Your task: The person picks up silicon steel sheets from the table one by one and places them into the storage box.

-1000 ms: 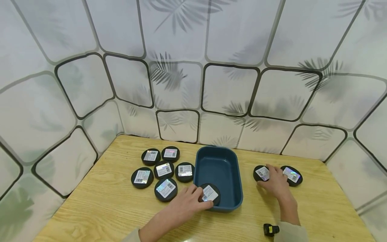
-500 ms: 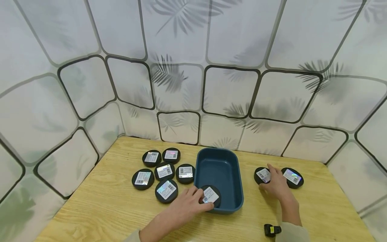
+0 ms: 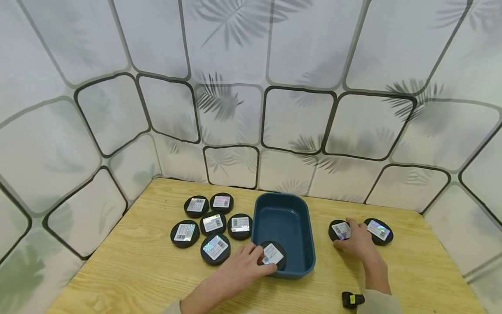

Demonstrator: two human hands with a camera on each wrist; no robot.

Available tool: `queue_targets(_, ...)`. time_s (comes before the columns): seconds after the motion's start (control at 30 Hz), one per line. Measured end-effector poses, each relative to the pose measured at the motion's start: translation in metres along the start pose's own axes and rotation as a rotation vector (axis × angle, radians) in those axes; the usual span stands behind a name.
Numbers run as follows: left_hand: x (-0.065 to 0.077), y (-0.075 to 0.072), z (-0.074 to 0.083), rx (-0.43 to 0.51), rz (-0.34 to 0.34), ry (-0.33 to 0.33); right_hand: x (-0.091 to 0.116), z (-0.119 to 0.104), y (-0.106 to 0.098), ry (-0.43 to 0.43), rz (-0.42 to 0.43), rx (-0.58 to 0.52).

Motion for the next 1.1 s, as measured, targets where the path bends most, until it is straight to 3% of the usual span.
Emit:
queue_targets(0.3,0.001,0.001,0.000,0.001,0.011,-0.003,0.003,0.000,-0.001,0.017,-0.022,-0.019)
queue_targets(0.73,0.002,0.003,0.002,0.022,0.032,-0.011,0.008,0.000,0.002,-0.030,-0.034,0.011)
queue_targets(1.1,0.002,-0.001,0.002,-0.049,0.076,-0.004,0.018,-0.002,0.006,-0.031,-0.042,0.021)
Point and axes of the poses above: each hand's wrist, its own x-axis away from the middle knuckle, its own y-axis out of the palm, z = x × y, the point moved 5 cm from there along -x, towards the middle knuckle, and after that the axes turned 4 degrees about y, right-handed, at the moved point
